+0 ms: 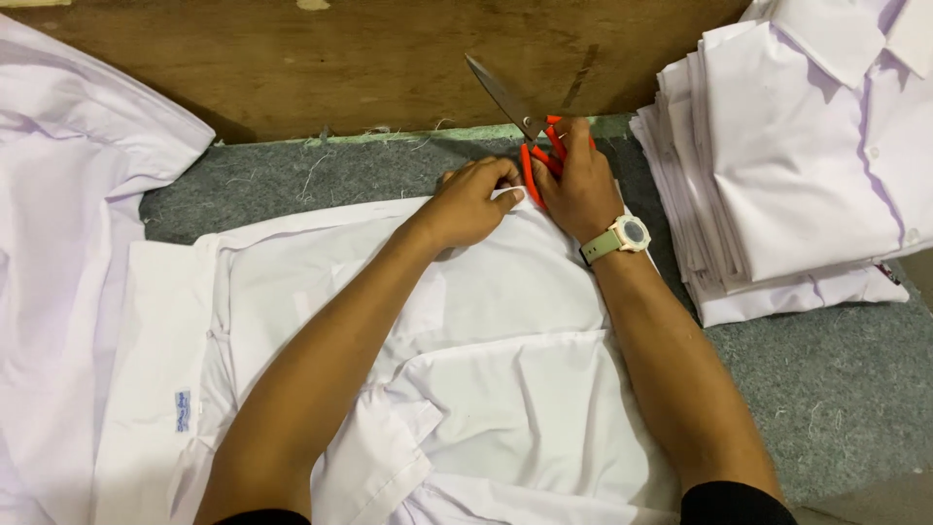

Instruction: Trimming excess threads from white shirts using scissors

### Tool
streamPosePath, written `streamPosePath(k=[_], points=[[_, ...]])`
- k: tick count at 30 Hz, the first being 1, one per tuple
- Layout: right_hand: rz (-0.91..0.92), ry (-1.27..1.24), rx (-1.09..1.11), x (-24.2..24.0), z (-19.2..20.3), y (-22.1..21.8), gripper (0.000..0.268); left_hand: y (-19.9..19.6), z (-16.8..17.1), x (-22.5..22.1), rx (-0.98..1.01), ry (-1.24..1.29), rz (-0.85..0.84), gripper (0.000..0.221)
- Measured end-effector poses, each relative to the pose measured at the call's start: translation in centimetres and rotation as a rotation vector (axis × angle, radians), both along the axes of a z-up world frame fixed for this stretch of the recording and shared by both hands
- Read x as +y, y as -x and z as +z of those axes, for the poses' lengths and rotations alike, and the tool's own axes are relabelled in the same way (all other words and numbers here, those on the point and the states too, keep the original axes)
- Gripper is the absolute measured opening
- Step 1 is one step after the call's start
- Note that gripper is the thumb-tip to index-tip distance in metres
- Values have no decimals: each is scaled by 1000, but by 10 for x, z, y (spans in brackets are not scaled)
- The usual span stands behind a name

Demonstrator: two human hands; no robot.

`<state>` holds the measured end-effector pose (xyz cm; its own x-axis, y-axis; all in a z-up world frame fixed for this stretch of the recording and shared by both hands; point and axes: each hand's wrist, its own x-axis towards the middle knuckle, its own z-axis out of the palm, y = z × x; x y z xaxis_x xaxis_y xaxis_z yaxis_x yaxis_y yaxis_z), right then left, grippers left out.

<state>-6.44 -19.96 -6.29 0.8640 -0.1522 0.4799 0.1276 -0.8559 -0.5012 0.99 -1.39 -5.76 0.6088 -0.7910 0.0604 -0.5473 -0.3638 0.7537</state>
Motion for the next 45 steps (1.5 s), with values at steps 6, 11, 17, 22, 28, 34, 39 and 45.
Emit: streamPosePath(k=[6,11,17,22,28,34,39,45], points=[[-11,98,-5,-9,-11,-10,43,9,8,25,-143,-59,-35,43],[63,124,-77,-9,-11,-11,42,68,91,121,-313,-207,-41,51],[76,207,-105,0,-10,-5,46,115,82,225,-211,-327,137,52],[66,302,-102,2,-9,1,49,109,10,255,-333,-268,268,46],[110,390,-56,7,10,18,45,104,1,253,-425,-195,293,43],[128,269,-160,22,5,77,47,106,14,254,-385,-219,256,45],[-40,245,-27,38,-12,88,48,112,36,253,-230,-316,224,45],[-5,255,-83,36,-9,76,47,115,43,253,-213,-328,214,45]])
